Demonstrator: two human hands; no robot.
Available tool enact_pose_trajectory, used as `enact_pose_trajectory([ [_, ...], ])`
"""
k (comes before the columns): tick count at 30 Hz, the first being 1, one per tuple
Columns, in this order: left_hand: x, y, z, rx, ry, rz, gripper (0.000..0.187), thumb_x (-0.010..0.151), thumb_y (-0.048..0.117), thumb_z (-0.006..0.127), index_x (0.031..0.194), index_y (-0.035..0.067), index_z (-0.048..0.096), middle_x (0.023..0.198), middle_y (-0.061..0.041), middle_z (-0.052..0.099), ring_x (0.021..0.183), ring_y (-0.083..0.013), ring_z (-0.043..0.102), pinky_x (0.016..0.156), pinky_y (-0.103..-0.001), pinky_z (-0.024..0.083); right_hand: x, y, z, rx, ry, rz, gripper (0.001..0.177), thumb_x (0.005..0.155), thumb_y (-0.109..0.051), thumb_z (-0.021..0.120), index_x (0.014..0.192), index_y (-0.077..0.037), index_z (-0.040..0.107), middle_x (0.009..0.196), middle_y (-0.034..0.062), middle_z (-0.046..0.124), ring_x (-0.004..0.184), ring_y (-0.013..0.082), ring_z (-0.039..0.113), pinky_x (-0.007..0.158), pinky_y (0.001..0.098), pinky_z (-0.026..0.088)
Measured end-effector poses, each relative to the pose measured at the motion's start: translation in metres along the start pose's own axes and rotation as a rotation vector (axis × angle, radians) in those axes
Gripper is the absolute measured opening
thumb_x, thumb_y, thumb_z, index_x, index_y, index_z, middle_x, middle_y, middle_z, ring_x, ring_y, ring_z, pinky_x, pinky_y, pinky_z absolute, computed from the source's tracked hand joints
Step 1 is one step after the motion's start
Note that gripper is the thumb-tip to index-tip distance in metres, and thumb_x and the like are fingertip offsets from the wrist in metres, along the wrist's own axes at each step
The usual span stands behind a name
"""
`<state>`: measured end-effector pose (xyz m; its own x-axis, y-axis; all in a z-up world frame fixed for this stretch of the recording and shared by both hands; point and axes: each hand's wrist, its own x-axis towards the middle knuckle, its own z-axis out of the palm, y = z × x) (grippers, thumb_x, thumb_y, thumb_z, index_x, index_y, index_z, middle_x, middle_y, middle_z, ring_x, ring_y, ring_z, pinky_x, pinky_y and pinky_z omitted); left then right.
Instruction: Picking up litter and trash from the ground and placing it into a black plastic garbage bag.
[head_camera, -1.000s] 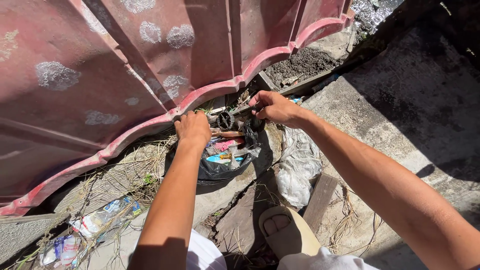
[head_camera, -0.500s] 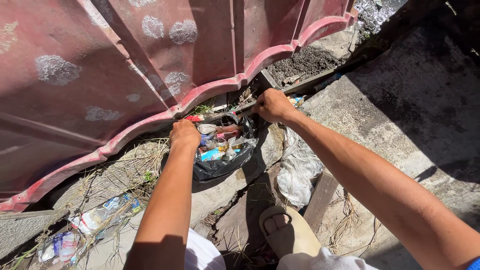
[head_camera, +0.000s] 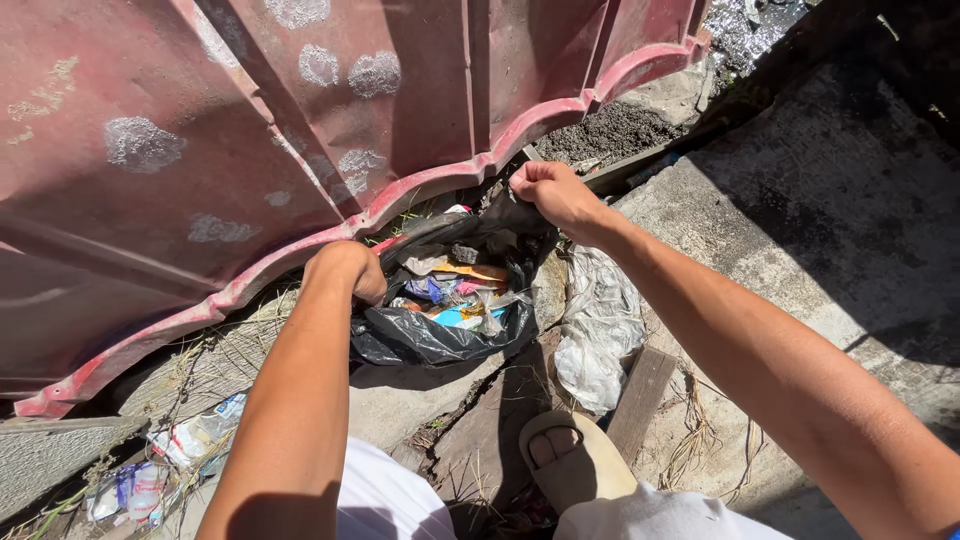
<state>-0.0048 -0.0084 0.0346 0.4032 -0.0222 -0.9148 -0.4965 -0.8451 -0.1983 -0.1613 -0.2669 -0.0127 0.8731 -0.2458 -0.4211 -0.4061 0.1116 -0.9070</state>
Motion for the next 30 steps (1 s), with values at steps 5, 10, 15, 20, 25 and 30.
enact_pose_trajectory([
  [5, 0.012, -0.01, -0.005, -0.002, -0.232, -0.069, 0.024, 0.085, 0.02, 0.08, 0.105, 0.007, 0.076, 0.109, -0.013, 0.073, 0.098, -0.0267, 0.07, 0.089, -0.041, 0.055, -0.009, -0.019, -0.002, -0.79, -0.192, 0.066, 0.06, 0.086, -0.048, 0.078, 0.122, -0.001, 0.066, 0.102, 0.0132, 0.069, 0.094, 0.0211, 0.063, 0.083, 0.0341, 0.05],
  [10, 0.02, -0.022, -0.007, -0.01, -0.469, -0.138, 0.02, 0.085, 0.02, 0.088, 0.095, 0.008, 0.076, 0.1, -0.008, 0.072, 0.087, -0.0215, 0.065, 0.082, -0.039, 0.053, -0.021, -0.027, 0.008, -1.058, -0.614, 0.316, 0.056, 0.08, -0.046, 0.076, 0.125, -0.013, 0.078, 0.11, 0.0118, 0.08, 0.101, 0.0272, 0.074, 0.09, 0.04, 0.058],
  [15, -0.031, -0.01, -0.01, 0.153, -0.46, -0.043, 0.039, 0.074, 0.032, 0.093, 0.105, 0.01, 0.082, 0.116, -0.004, 0.079, 0.099, -0.0202, 0.069, 0.09, -0.04, 0.055, -0.036, -0.045, 0.021, -1.007, -0.783, 0.444, 0.055, 0.082, -0.048, 0.078, 0.125, -0.014, 0.074, 0.118, 0.0064, 0.076, 0.108, 0.0246, 0.068, 0.095, 0.0403, 0.053],
  [20, -0.069, 0.012, -0.011, 0.198, -0.154, 0.007, 0.082, 0.067, 0.049, 0.097, 0.135, 0.016, 0.067, 0.143, -0.013, 0.062, 0.126, -0.0312, 0.065, 0.106, -0.044, 0.051, -0.039, -0.03, 0.015, -0.934, -0.49, 0.331, 0.057, 0.089, -0.051, 0.067, 0.129, -0.01, 0.072, 0.122, 0.0128, 0.075, 0.112, 0.0258, 0.068, 0.098, 0.0403, 0.051],
  [25, -0.032, 0.019, 0.006, -0.063, 0.07, 0.17, 0.11, 0.06, 0.05, 0.102, 0.149, 0.014, 0.047, 0.146, -0.014, 0.058, 0.133, -0.0323, 0.059, 0.108, -0.047, 0.05, -0.036, -0.002, -0.002, -0.644, -0.319, 0.324, 0.07, 0.091, -0.054, 0.066, 0.136, -0.001, 0.064, 0.129, 0.0179, 0.07, 0.12, 0.0248, 0.063, 0.104, 0.0396, 0.047],
  [30, 0.029, 0.023, 0.031, 0.056, 0.253, 0.307, 0.073, 0.073, 0.038, 0.092, 0.129, 0.0, 0.065, 0.135, -0.021, 0.067, 0.127, -0.0332, 0.064, 0.103, -0.043, 0.055, -0.042, 0.001, -0.007, -0.372, -0.31, 0.259, 0.079, 0.085, -0.052, 0.072, 0.144, -0.004, 0.05, 0.135, 0.0165, 0.066, 0.125, 0.0237, 0.062, 0.107, 0.0378, 0.047],
])
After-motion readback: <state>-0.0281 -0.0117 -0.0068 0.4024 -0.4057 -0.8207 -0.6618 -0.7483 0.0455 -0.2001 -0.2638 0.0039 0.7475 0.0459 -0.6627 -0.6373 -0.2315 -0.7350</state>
